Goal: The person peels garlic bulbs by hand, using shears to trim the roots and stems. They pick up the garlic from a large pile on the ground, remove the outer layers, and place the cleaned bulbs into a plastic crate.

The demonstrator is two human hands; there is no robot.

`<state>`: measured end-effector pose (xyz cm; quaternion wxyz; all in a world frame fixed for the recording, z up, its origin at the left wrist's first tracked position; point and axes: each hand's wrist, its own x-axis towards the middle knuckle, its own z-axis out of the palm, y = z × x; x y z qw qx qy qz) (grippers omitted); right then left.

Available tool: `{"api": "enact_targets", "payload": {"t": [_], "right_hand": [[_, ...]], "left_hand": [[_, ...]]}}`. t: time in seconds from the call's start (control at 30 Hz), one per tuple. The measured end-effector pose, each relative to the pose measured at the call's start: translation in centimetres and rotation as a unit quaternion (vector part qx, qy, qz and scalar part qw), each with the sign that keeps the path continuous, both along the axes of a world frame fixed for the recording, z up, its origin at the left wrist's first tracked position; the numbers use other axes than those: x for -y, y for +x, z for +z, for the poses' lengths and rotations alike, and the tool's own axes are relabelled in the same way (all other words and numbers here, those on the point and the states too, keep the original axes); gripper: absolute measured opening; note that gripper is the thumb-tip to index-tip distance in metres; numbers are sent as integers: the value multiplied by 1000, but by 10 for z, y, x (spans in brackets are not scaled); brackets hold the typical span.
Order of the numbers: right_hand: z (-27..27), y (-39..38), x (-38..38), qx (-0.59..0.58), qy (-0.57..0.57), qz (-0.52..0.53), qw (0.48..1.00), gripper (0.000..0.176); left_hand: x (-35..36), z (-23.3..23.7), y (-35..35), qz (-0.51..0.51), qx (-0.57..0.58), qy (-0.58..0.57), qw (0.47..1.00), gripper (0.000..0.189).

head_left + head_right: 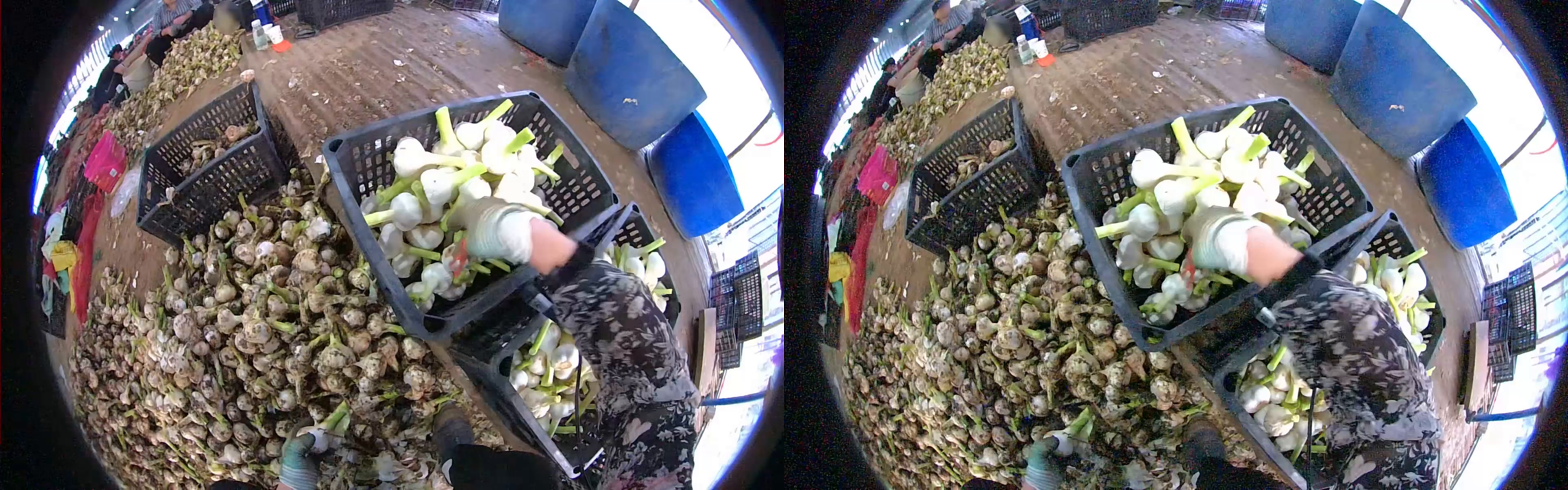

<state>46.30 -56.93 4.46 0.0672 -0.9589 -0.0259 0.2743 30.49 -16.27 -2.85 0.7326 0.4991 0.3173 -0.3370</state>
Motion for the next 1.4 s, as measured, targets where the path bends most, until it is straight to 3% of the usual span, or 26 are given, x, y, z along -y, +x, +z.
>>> {"api": "enact_targets", "payload": {"t": [0.03, 0.1, 0.13, 0.17, 0.27, 0.33, 0.43, 0.47, 0.5, 0.53, 0.57, 0.63, 0.73, 0.77, 0.83, 0.9, 1.0, 1.03, 1.13, 1.17, 1.2, 1.23, 1.27, 1.33, 1.37, 1.4], "right_hand": [[-27, 4, -5, 39, -119, 24, 992, 38], [-26, -2, -29, -44, -136, 46, 989, 32], [-46, -6, -35, 47, -161, 110, 980, 25], [-61, -3, -33, 75, -106, 39, 991, 26], [-54, 4, -32, 65, -124, 89, 986, 35], [-4, 4, -37, -52, -107, -27, 993, 43], [39, -36, -1, 201, 150, -115, 961, 45], [67, -57, 3, 183, 277, -159, 930, 44], [97, -76, 4, 229, 231, -104, 940, 46], [107, -94, 17, 232, 253, -78, 936, 54], [136, -113, -1, 85, 386, -304, 867, 69], [119, -143, 44, 2, 485, -161, 859, 78], [113, -165, 33, 172, 424, -223, 861, 83], [121, -169, 31, 166, 492, -289, 804, 81], [117, -165, 18, 184, 428, -417, 781, 76], [102, -172, 11, 232, 439, -347, 796, 67], [109, -182, -34, 115, 544, -334, 761, 63], [109, -181, -42, 52, 468, -212, 856, 53], [92, -185, -100, -84, 357, -21, 930, 52], [80, -185, -121, -150, 403, -30, 902, 62], [74, -182, -146, -86, 371, 56, 923, 71], [76, -177, -171, -179, 360, -22, 915, 70], [31, -190, -191, -20, 485, 10, 874, 67], [15, -187, -231, -59, 525, 52, 847, 56], [3, -191, -250, -85, 548, 63, 830, 48], [33, -184, -266, -87, 303, 224, 922, 34]], "left_hand": [[0, -2, 1, -7, 6, -11, 1000, 21], [0, -5, 1, -18, 19, -33, 999, 20], [-1, -6, 2, -23, 27, -43, 998, 19], [0, -6, 1, -28, 34, -55, 998, 19], [8, 9, 4, -5, 0, -27, 1000, 18], [-2, 1, 3, -34, 37, -47, 998, 19], [-3, -1, 2, -50, 57, -61, 995, 21], [-3, 0, 0, -39, 38, -56, 997, 22], [-4, -3, -1, -41, 38, -55, 997, 22], [-7, -10, -4, -34, 30, -61, 997, 23], [-7, -14, -6, -27, 22, -69, 997, 24], [2, -10, -7, -26, -7, -60, 998, 25], [5, -20, -13, -32, 0, -77, 996, 29], [4, -24, -16, -36, 35, -107, 993, 31], [7, -12, -14, -61, 30, -123, 990, 34], [8, 3, -13, -108, 18, -159, 981, 46], [9, 23, -24, -87, 71, -145, 983, 61], [10, 31, -28, -68, 100, -132, 984, 67], [5, 35, -40, -32, 160, -110, 981, 70], [1, 35, -45, -13, 216, -83, 973, 67], [-4, 41, -52, 35, 196, -112, 974, 74], [-9, 48, -59, 43, 199, -114, 972, 74], [-11, 62, -63, 38, 225, -78, 971, 76], [-33, 69, -73, 6, 336, -6, 942, 83], [-42, 72, -87, 62, 344, -7, 937, 87], [-55, 75, -94, 65, 339, 0, 939, 86]]}}
